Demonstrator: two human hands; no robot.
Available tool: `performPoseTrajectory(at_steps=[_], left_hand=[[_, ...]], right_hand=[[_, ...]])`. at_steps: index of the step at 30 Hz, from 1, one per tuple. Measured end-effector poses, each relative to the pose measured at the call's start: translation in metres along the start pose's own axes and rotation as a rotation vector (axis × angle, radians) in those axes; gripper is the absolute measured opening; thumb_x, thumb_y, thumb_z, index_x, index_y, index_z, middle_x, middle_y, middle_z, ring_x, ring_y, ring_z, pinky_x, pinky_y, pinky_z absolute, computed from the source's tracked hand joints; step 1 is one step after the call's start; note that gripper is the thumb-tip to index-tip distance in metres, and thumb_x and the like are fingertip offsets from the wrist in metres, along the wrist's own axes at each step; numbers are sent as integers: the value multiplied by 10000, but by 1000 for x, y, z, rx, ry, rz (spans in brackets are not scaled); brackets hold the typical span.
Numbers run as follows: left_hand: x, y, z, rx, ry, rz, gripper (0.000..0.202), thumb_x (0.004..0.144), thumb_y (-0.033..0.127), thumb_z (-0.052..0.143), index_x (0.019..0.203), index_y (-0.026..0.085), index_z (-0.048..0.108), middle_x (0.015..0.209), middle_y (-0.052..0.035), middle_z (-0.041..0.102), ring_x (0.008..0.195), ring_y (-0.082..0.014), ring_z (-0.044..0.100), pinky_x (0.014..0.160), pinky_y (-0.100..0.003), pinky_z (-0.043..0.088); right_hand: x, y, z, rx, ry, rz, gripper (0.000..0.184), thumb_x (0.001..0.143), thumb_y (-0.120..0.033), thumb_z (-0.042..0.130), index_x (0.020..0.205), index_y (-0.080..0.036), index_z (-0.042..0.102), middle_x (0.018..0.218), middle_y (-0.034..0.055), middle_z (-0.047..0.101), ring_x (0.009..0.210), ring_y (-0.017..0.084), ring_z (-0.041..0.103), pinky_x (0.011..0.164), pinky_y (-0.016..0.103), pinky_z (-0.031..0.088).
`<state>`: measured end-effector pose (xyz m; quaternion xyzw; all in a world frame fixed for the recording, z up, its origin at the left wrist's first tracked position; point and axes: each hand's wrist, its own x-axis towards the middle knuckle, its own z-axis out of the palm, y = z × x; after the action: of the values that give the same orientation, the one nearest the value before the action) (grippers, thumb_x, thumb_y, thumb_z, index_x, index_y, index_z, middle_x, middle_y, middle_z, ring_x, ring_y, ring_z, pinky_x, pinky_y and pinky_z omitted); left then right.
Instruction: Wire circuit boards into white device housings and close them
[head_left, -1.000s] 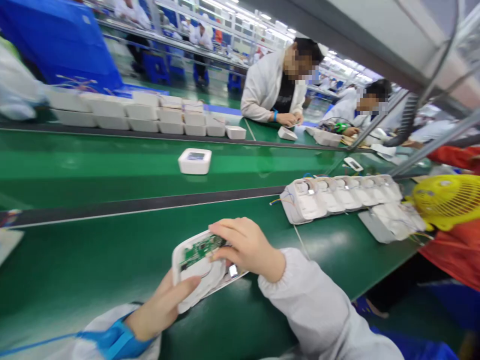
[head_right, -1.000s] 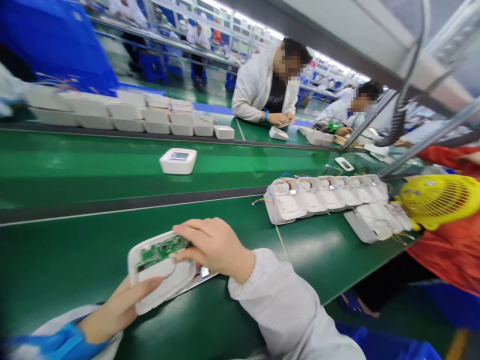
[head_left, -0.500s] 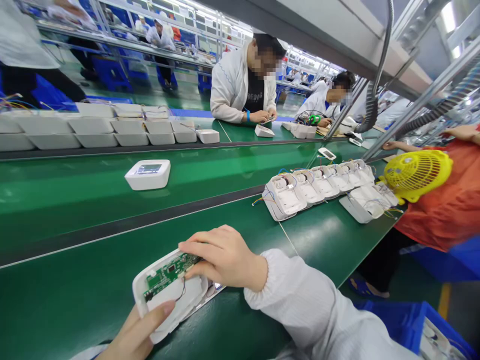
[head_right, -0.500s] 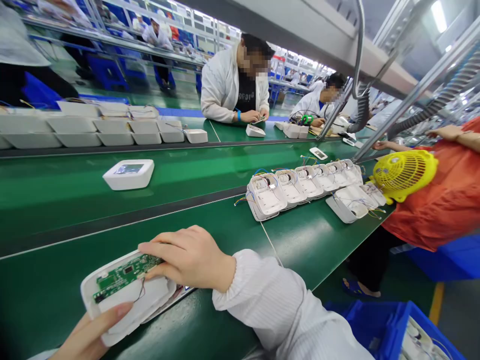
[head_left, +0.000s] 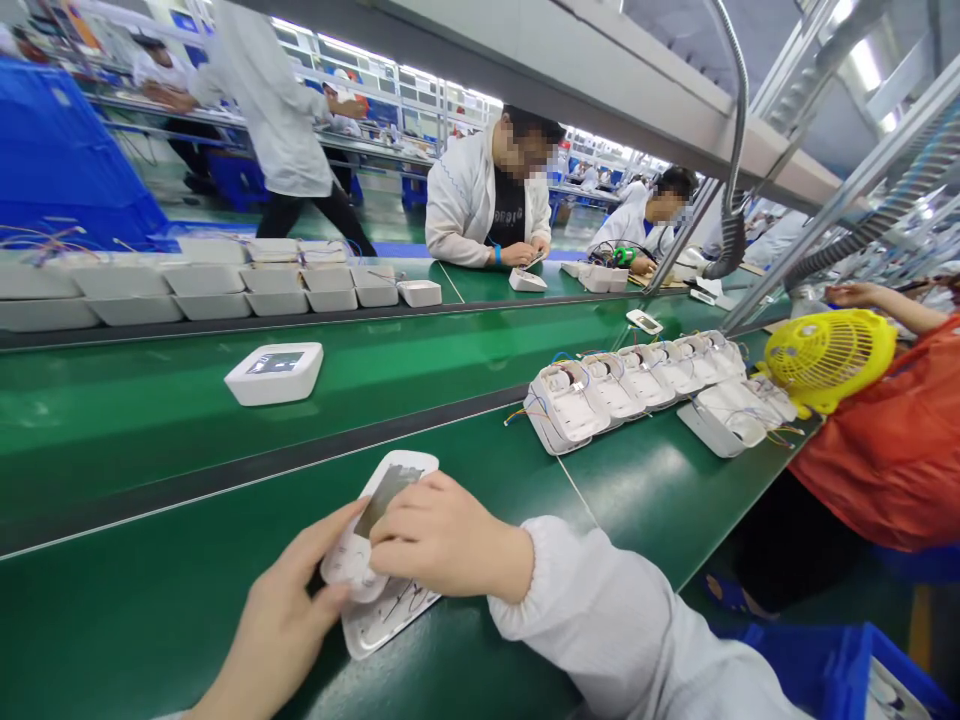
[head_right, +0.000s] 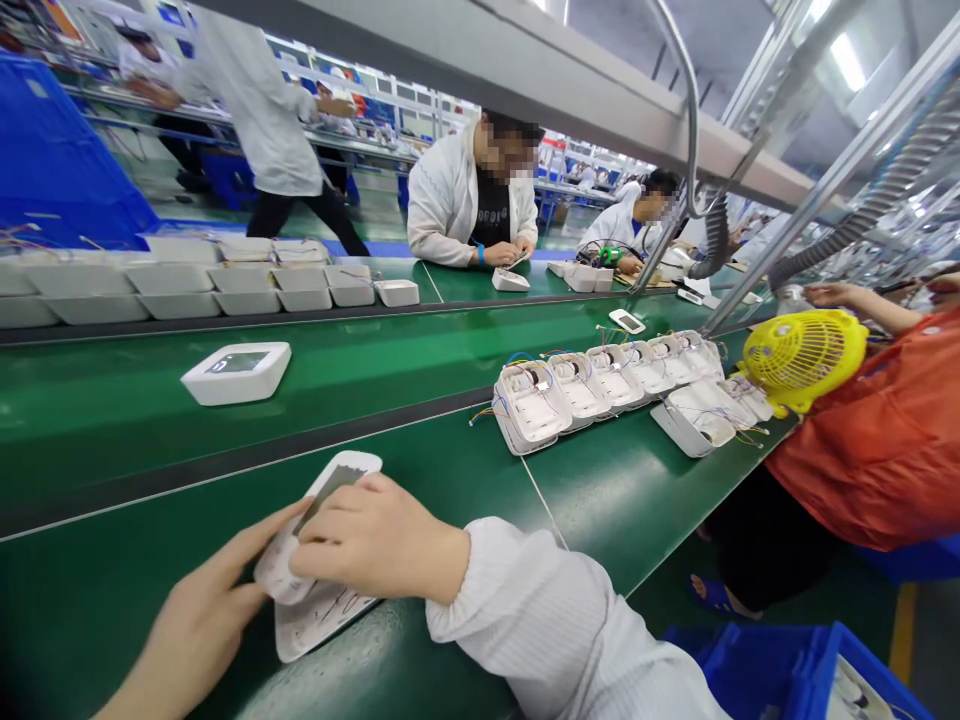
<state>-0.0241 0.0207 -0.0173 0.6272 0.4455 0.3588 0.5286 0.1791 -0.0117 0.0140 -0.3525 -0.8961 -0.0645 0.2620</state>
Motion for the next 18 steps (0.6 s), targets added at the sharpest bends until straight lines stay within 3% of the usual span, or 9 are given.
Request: performPoseTrajectory(at_steps=[2,4,5,7,9,11,13,15,18], left_hand=[[0,-4,8,266,-54,130,843,596,517,794,1355,250,543,1365,-100,590,1268,-408,511,1100,-548,381],[-2,-7,15,414,-65,226,891,696,532,725,1468,256,376,1412,-121,529,1263,-392,519,1061,-578,416],[-3,-7,17,438,-51,249,878,743,521,691,1493,260,316,1436,-131,495,1281,-390,502,1057,-586,417],[-7,-7,19,408,-9,277,867,792,491,655,1518,271,234,1486,-146,418,1336,-403,439,1080,-615,378],[-13,-7,19,281,12,298,872,807,461,648,1527,273,193,1519,-154,364,1383,-414,373,1118,-639,308],[-19,-10,21,100,1,307,853,818,452,643,1525,258,207,1515,-153,374,1397,-409,355,1146,-626,275],[-24,-15,25,-68,-11,278,818,816,483,646,1505,231,284,1466,-152,447,1378,-409,385,1147,-600,304],[-27,-21,28,-192,-15,233,808,795,540,657,1472,211,363,1410,-152,513,1352,-417,417,1132,-586,343],[-27,-30,30,-286,-53,199,832,758,596,678,1441,201,415,1387,-156,540,1338,-424,435,1128,-588,345]], right_hand=[[1,-1,-1,-68,-84,-98,250,981,-140,442,828,-228,620,995,-16,703,991,145,575,848,320,402],[1,3,-4,-37,-76,-88,195,974,-160,463,948,-239,639,1118,-2,677,1125,152,533,951,338,375],[0,7,-6,7,-41,-33,151,962,-209,510,1049,-243,630,1214,16,642,1210,165,493,1010,355,351],[-2,18,-10,143,45,142,385,903,-366,634,1248,-222,544,1359,79,547,1305,196,435,1063,369,340],[-4,28,-10,301,46,316,550,866,-452,678,1298,-172,485,1305,115,573,1214,184,527,985,317,420],[-6,32,-9,358,-94,388,372,902,-390,655,1180,-165,552,1110,57,656,1013,145,616,836,256,468],[-7,28,-8,250,-271,345,140,925,-302,630,999,-184,633,965,16,669,887,141,616,736,255,454],[-6,17,-8,49,-359,266,90,917,-256,623,882,-187,669,936,34,655,886,180,587,709,303,431],[-1,-4,-10,-142,-379,216,115,897,-207,618,803,-174,675,884,69,626,872,237,551,690,370,411]])
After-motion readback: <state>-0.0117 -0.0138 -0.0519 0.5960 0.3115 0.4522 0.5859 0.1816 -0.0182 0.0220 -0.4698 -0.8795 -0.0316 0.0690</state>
